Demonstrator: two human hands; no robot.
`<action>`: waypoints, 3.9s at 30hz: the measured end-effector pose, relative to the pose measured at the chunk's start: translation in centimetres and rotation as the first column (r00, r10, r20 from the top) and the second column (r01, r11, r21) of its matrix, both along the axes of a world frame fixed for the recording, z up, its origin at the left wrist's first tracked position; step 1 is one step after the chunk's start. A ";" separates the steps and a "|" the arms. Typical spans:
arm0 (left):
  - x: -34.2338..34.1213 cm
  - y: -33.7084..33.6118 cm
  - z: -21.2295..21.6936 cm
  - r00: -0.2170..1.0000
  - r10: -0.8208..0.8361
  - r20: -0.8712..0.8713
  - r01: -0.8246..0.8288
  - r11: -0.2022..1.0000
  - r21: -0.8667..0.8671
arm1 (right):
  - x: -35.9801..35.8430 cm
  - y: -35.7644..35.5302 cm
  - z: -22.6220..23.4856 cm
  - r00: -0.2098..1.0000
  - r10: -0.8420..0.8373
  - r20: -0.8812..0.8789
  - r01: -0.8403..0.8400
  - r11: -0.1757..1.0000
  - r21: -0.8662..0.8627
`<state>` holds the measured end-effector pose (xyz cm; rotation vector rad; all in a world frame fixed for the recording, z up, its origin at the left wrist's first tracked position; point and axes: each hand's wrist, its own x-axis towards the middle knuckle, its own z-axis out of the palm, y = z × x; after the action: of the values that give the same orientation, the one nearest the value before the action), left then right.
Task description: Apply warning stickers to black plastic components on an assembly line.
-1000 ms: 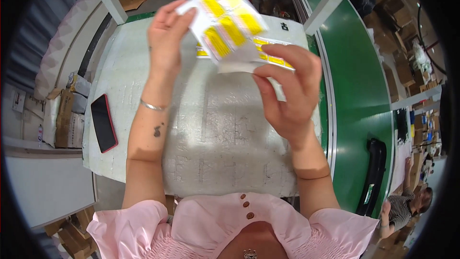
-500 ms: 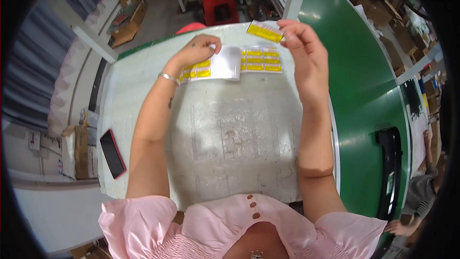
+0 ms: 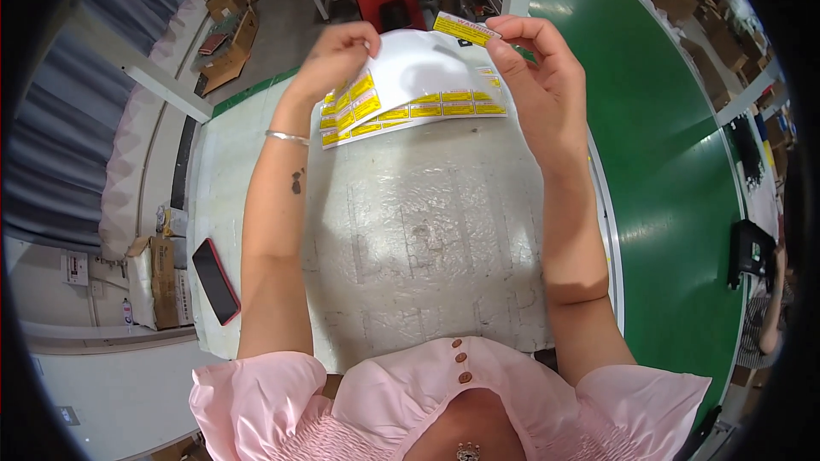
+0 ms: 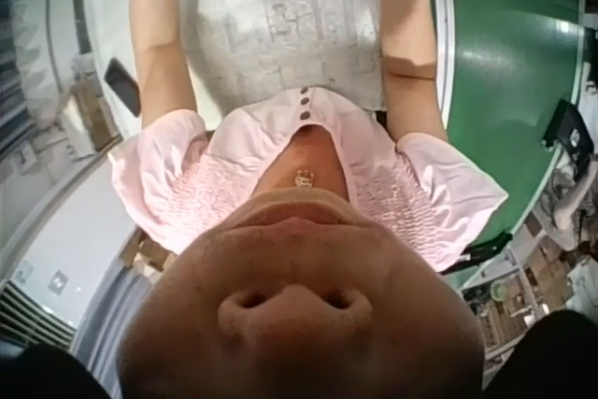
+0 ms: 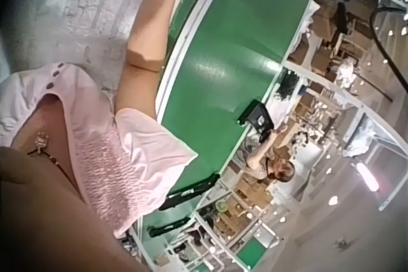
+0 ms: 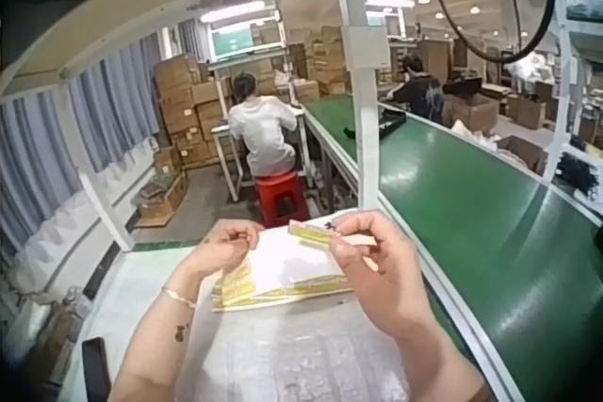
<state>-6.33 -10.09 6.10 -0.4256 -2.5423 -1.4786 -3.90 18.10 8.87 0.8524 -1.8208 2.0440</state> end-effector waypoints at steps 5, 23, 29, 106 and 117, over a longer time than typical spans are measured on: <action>-1.3 -0.4 -7.2 0.999 0.033 0.003 -0.023 0.732 -0.681 | -0.4 0.1 -1.0 1.000 -0.013 -0.022 0.016 0.992 0.123; 8.3 8.4 0.7 0.871 0.355 -0.339 -0.297 0.931 0.213 | 0.7 -0.7 -1.0 0.993 0.092 0.079 -0.104 0.979 0.178; 8.6 8.4 0.8 0.851 0.324 -0.413 -0.286 0.946 0.153 | 0.7 -1.0 -1.4 0.994 0.098 0.040 -0.103 0.985 0.138; 12.2 14.6 -6.6 0.798 -0.589 0.129 0.529 0.786 0.318 | 9.4 -2.6 0.6 0.516 0.852 0.092 -0.856 0.506 0.109; 13.1 13.2 -4.8 0.712 -0.692 0.114 0.678 0.721 0.144 | 9.4 -2.3 0.1 0.646 0.762 0.042 -0.762 0.640 0.103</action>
<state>6.76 3.10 1.32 -1.4255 -2.5363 -1.9046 5.54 15.79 8.96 1.9386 -1.7363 2.3693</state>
